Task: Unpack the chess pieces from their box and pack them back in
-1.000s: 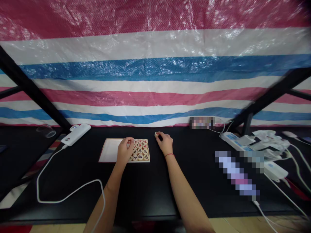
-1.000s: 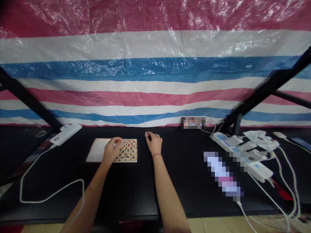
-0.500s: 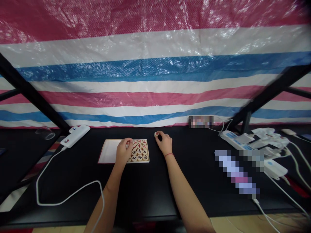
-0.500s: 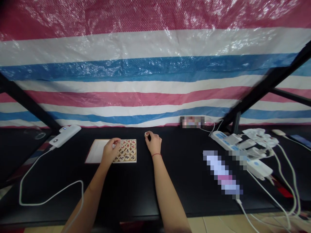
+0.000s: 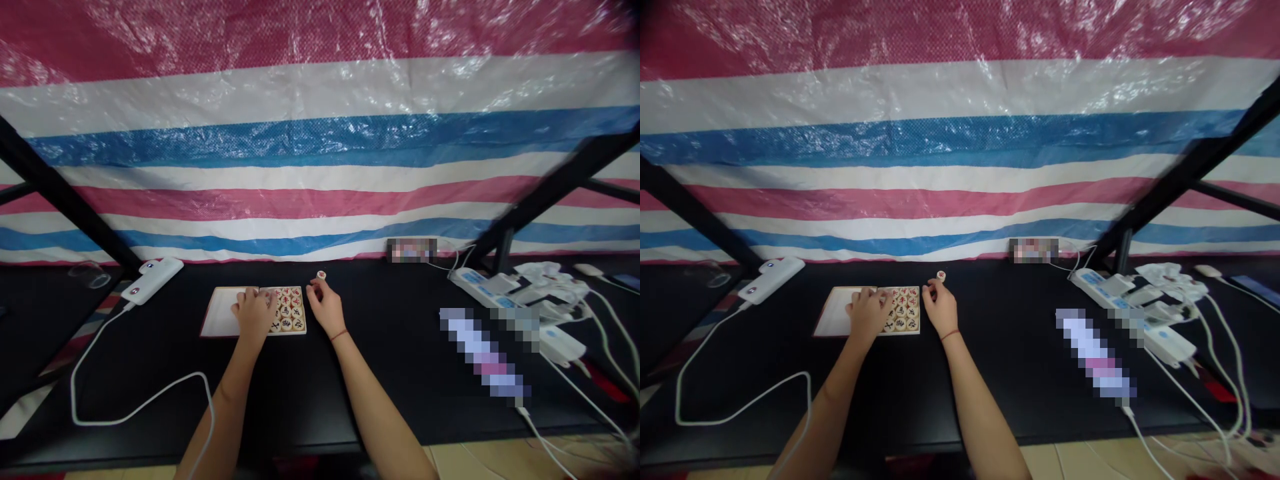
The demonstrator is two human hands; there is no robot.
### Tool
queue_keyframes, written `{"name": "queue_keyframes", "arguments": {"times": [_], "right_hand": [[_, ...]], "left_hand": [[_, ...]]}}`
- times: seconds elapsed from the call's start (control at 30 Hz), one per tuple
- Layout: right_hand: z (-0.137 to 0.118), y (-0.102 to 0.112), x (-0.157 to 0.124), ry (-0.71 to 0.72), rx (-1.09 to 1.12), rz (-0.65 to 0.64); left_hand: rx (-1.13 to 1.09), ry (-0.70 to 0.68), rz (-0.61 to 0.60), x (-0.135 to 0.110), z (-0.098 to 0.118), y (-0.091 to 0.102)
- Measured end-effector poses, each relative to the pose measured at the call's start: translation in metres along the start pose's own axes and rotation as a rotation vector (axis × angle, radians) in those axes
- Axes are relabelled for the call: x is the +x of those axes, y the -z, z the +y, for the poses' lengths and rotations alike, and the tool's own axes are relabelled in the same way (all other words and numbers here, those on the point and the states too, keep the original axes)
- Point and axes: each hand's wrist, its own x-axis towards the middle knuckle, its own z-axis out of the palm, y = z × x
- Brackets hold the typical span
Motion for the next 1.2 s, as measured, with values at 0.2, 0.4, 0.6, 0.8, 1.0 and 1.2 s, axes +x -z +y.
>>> {"name": "queue_keyframes", "arguments": {"times": [0.2, 0.4, 0.6, 0.8, 1.0, 1.2], "right_hand": [[-0.014, -0.010, -0.009, 0.005, 0.027, -0.107], [-0.010, -0.009, -0.007, -0.029, 0.074, -0.094], [-0.009, -0.010, -0.007, -0.034, 0.084, -0.094], [-0.014, -0.009, -0.009, 0.176, -0.024, 0.001], [-0.027, -0.007, -0.013, 0.369, 0.040, -0.066], [-0.026, -0.005, -0.013, 0.369, 0.106, -0.059]], "left_hand": [[0.040, -0.015, -0.043, 0.001, 0.009, -0.004], [-0.012, -0.034, -0.058, 0.004, 0.009, -0.008], [-0.106, -0.043, -0.041, 0.004, 0.007, -0.009], [-0.332, -0.143, 0.126, 0.004, -0.002, -0.012], [-0.629, -0.340, 0.126, -0.002, -0.001, -0.015], [-0.757, -0.278, 0.027, -0.008, 0.005, -0.013]]}}
